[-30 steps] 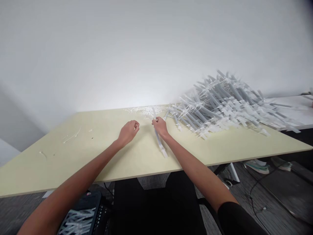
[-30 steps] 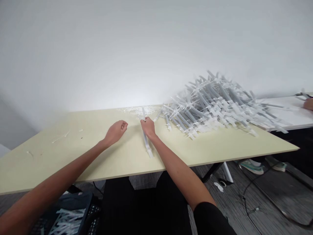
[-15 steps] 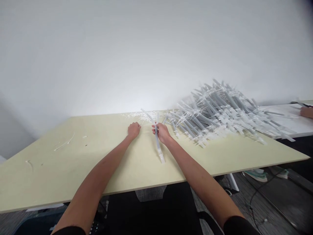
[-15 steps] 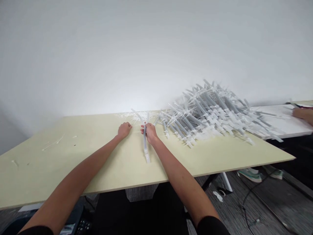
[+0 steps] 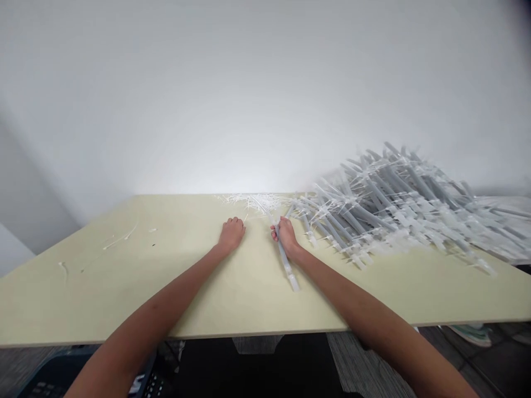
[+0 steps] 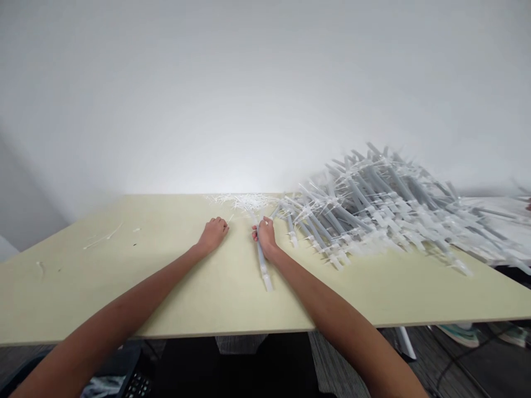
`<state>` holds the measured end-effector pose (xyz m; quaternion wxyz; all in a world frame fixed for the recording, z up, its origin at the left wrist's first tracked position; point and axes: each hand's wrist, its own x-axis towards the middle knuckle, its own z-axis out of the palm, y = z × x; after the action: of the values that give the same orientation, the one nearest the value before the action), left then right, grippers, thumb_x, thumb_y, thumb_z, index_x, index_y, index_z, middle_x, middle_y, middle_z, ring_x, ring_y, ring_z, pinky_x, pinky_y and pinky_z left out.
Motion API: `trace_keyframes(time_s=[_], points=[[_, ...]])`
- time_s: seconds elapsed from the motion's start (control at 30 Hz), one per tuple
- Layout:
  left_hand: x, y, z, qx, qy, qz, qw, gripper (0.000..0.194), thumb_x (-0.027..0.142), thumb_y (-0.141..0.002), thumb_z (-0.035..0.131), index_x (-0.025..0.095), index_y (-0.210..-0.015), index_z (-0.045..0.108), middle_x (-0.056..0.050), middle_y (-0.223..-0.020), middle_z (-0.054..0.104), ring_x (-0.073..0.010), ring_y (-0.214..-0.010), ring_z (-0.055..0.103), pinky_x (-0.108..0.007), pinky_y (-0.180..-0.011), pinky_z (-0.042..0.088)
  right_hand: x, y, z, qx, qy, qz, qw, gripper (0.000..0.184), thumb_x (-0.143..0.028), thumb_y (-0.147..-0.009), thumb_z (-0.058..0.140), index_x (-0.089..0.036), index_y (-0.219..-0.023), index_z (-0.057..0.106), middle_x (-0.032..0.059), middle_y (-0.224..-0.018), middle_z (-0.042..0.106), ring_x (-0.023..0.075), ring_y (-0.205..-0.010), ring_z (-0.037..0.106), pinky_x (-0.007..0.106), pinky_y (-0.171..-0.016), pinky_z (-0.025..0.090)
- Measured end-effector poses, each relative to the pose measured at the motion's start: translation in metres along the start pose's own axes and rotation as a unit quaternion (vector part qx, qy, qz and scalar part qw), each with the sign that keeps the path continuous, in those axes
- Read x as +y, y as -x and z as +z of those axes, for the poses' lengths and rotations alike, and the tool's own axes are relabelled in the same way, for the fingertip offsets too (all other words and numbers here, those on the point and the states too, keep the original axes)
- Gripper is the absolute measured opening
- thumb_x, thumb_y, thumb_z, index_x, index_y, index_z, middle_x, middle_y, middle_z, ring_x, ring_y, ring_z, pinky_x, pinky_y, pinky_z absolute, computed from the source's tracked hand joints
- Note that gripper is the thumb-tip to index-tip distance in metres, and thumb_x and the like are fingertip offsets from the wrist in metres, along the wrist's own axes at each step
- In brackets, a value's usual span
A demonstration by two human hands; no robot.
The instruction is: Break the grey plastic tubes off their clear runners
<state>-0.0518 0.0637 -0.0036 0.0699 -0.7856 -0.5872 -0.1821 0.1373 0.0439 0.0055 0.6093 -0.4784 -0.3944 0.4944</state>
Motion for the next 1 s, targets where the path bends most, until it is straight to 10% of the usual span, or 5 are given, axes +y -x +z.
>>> trace_keyframes(time_s=[0.57, 0.83, 1.0], points=[[-0.003, 0.016, -0.028, -0.068, 0.162, -0.077, 0.982, 0.016, 0.015, -0.073, 0.046, 0.013, -0.085, 0.056, -0.01, -0.09, 0.059, -0.0191, -0.082, 0.054, -0.027, -0.067, 0.038, -0.017, 0.017, 0.003, -0.061, -0.124, 0.112, 0.984, 0.015, -0.008, -0.068, 0.042, -0.016, -0.08, 0.044, 0.0027, -0.063, 0.055, 0.0074, -0.043, 0.045, 0.018, -0.038, 0.037], [0.041, 0.027, -0.032, -0.112, 0.606, -0.035, 0.787, 0.017, 0.029, -0.072, 0.053, 0.016, -0.082, 0.055, 0.003, -0.06, 0.047, -0.0077, -0.054, 0.042, -0.021, -0.056, 0.034, -0.026, 0.026, 0.009, -0.126, -0.152, 0.055, 0.979, 0.019, -0.023, -0.071, 0.06, -0.018, -0.08, 0.044, -0.0004, -0.068, 0.052, 0.0055, -0.046, 0.043, 0.016, -0.036, 0.033], [0.059, 0.034, -0.034, -0.146, 0.643, -0.029, 0.752, 0.016, 0.029, -0.069, 0.056, 0.015, -0.074, 0.052, 0.002, -0.06, 0.048, -0.0076, -0.054, 0.042, -0.022, -0.055, 0.034, -0.029, 0.031, 0.01, -0.175, -0.143, 0.006, 0.974, 0.04, -0.024, -0.063, 0.07, -0.019, -0.097, 0.049, -0.0034, -0.07, 0.052, 0.0049, -0.047, 0.044, 0.018, -0.042, 0.038]])
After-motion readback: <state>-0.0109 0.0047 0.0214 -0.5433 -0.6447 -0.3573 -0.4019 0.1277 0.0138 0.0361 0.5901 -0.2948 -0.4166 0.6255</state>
